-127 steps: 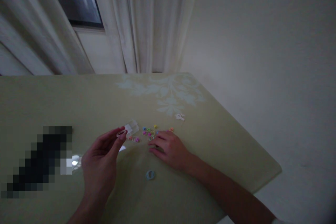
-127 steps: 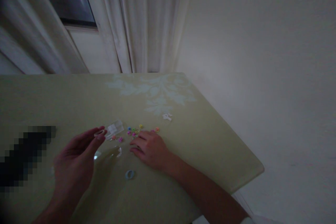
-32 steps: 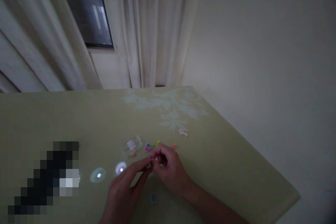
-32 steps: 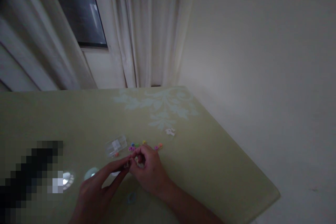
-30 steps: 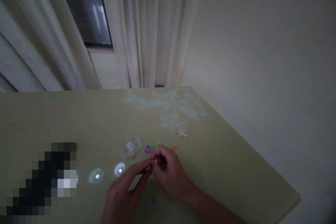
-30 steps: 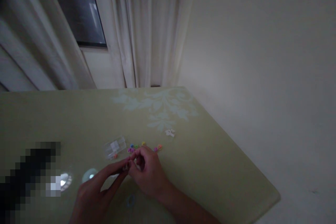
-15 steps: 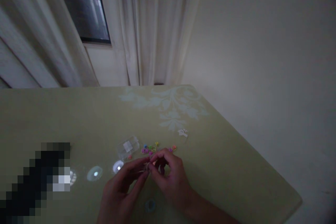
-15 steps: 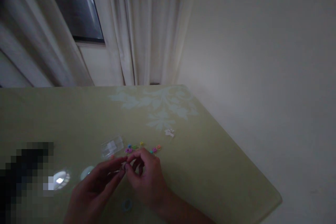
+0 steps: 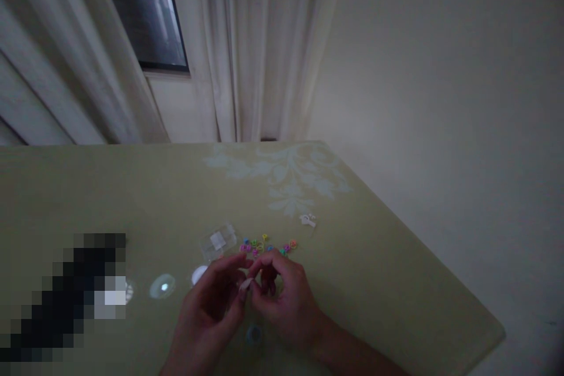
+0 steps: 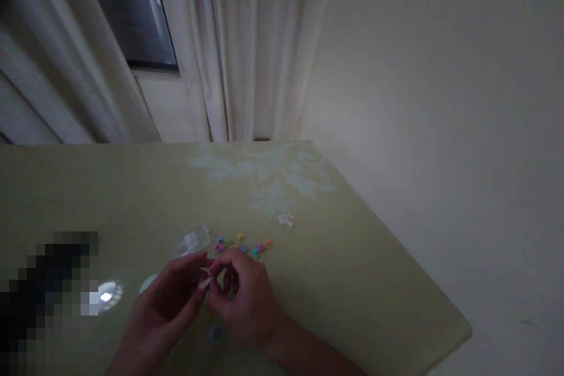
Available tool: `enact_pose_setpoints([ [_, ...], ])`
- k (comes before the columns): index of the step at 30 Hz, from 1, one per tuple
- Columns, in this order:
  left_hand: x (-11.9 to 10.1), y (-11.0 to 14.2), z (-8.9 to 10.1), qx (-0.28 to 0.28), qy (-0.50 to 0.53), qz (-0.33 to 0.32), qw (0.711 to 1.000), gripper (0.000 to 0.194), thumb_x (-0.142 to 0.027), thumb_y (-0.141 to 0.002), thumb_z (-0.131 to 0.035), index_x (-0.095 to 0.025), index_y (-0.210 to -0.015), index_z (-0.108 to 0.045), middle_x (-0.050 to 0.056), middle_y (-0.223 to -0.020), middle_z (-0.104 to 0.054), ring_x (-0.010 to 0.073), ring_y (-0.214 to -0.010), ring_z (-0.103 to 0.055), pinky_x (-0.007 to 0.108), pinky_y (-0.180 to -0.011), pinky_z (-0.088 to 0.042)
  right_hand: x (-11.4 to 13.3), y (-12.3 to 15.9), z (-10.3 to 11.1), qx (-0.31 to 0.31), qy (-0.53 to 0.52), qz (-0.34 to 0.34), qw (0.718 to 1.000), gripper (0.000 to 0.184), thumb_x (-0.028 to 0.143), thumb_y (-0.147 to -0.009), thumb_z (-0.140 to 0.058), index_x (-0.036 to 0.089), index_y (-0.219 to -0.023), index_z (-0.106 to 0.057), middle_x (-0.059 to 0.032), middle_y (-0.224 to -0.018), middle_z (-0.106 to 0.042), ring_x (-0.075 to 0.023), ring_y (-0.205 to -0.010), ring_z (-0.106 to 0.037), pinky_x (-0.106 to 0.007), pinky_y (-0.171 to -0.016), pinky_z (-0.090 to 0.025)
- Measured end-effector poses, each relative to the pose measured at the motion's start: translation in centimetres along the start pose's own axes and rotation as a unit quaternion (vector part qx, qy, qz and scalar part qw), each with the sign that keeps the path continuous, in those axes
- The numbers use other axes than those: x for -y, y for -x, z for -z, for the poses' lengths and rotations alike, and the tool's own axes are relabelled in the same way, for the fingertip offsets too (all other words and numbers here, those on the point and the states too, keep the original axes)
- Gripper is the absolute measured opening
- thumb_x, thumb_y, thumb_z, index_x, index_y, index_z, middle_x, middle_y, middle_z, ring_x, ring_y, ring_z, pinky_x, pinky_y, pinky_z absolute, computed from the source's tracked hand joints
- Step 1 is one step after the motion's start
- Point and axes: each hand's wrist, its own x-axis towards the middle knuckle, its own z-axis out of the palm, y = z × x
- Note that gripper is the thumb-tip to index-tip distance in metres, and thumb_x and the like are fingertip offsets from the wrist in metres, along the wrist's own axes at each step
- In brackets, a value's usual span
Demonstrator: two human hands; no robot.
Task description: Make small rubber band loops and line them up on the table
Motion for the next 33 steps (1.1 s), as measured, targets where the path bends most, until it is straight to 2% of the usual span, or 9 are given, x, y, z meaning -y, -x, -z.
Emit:
enact_pose_setpoints([
  [4, 0.2, 0.2, -0.2, 0.014, 0.004, -0.037, 0.999, 0.028, -0.025, -0.092, -0.078, -0.035, -0.118, -0.075, 0.001, -0.114, -0.078, 0.0184, -0.101, -0.078, 0.026, -0.088, -0.065, 0.3, 0.0, 0.4, 0.003, 0.014, 0.037, 0.999, 0.016, 0.013, -0.08, -0.066, 0.022, -0.092, -0.065, 0.0041, -0.073, -0.062, -0.0114, -0.064, -0.058, -0.022, -0.064, -0.047],
  [7, 0.6, 0.3, -0.1, 0.025, -0.019, -0.031, 0.999, 0.03, -0.025, -0.095, -0.074, -0.034, -0.124, -0.071, 0.003, -0.124, -0.074, 0.0196, -0.11, -0.074, 0.029, -0.094, -0.063, 0.9, -0.5, 1.1, 0.011, 0.005, 0.039, 0.999, 0.011, 0.014, -0.082, -0.066, 0.022, -0.088, -0.062, 0.0034, -0.075, -0.063, -0.0114, -0.066, -0.059, -0.022, -0.065, -0.048],
  [12, -0.7, -0.9, 1.7, 0.108, -0.134, -0.016, 0.985, 0.043, -0.033, -0.095, -0.072, -0.032, -0.137, -0.064, 0.009, -0.138, -0.068, 0.0236, -0.112, -0.069, 0.032, -0.082, -0.059, 2.7, -1.3, 3.8, 0.102, 0.049, -0.017, 0.993, 0.009, 0.013, -0.084, -0.066, 0.02, -0.089, -0.063, 0.0025, -0.078, -0.064, -0.0122, -0.068, -0.06, -0.023, -0.066, -0.047],
  [14, -1.5, -1.3, 2.7, 0.149, -0.208, -0.004, 0.967, 0.039, -0.034, -0.091, -0.074, -0.031, -0.13, -0.068, 0.008, -0.132, -0.071, 0.0249, -0.111, -0.068, 0.033, -0.082, -0.055, 3.2, -1.0, 4.9, 0.155, 0.114, -0.037, 0.981, 0.012, 0.01, -0.083, -0.065, 0.02, -0.091, -0.065, 0.0022, -0.079, -0.065, -0.0126, -0.071, -0.06, -0.023, -0.068, -0.046],
  [16, -1.9, -1.4, 3.4, 0.222, -0.276, 0.036, 0.934, 0.038, -0.03, -0.088, -0.074, -0.031, -0.125, -0.07, 0.005, -0.117, -0.076, 0.0236, -0.103, -0.068, 0.034, -0.083, -0.053, 3.4, -0.3, 5.6, 0.211, 0.16, -0.046, 0.963, 0.014, 0.008, -0.081, -0.065, 0.02, -0.089, -0.067, 0.0018, -0.081, -0.067, -0.0126, -0.072, -0.06, -0.023, -0.069, -0.044],
  [18, -1.9, -1.1, 3.5, 0.277, -0.329, 0.069, 0.9, 0.039, -0.024, -0.082, -0.074, -0.028, -0.121, -0.072, 0.003, -0.108, -0.076, 0.0227, -0.097, -0.068, 0.035, -0.085, -0.052, 3.0, 0.5, 5.7, 0.258, 0.179, -0.051, 0.948, 0.015, 0.008, -0.08, -0.066, 0.019, -0.089, -0.068, 0.0012, -0.083, -0.068, -0.0129, -0.074, -0.061, -0.022, -0.068, -0.042],
  [20, -1.6, -0.7, 3.0, 0.306, -0.365, 0.083, 0.875, 0.042, -0.019, -0.075, -0.073, -0.025, -0.117, -0.073, 0.003, -0.105, -0.074, 0.0227, -0.094, -0.068, 0.034, -0.084, -0.05, 2.3, 1.2, 5.4, 0.286, 0.195, -0.064, 0.936, 0.015, 0.009, -0.079, -0.067, 0.019, -0.09, -0.069, 0.001, -0.083, -0.069, -0.0133, -0.075, -0.061, -0.021, -0.067, -0.041],
  [24, -1.3, 0.0, 1.5, 0.33, -0.399, 0.083, 0.852, 0.038, -0.018, -0.071, -0.071, -0.025, -0.108, -0.076, 0.004, -0.106, -0.071, 0.0226, -0.093, -0.067, 0.031, -0.079, -0.047, 1.5, 1.8, 4.6, 0.284, 0.244, -0.092, 0.923, 0.015, 0.01, -0.078, -0.066, 0.018, -0.091, -0.07, -0.0004, -0.083, -0.071, -0.0148, -0.076, -0.062, -0.022, -0.066, -0.039],
  [33, -1.3, 0.6, 0.1, 0.321, -0.422, 0.031, 0.848, 0.025, -0.011, -0.083, -0.054, -0.022, -0.09, -0.075, 0.005, -0.096, -0.069, 0.0209, -0.087, -0.069, 0.029, -0.074, -0.043, 1.4, 2.3, 3.8, 0.252, 0.275, -0.083, 0.924, 0.019, 0.011, -0.075, -0.066, 0.018, -0.093, -0.069, -0.002, -0.085, -0.071, -0.0157, -0.075, -0.061, -0.023, -0.064, -0.037],
])
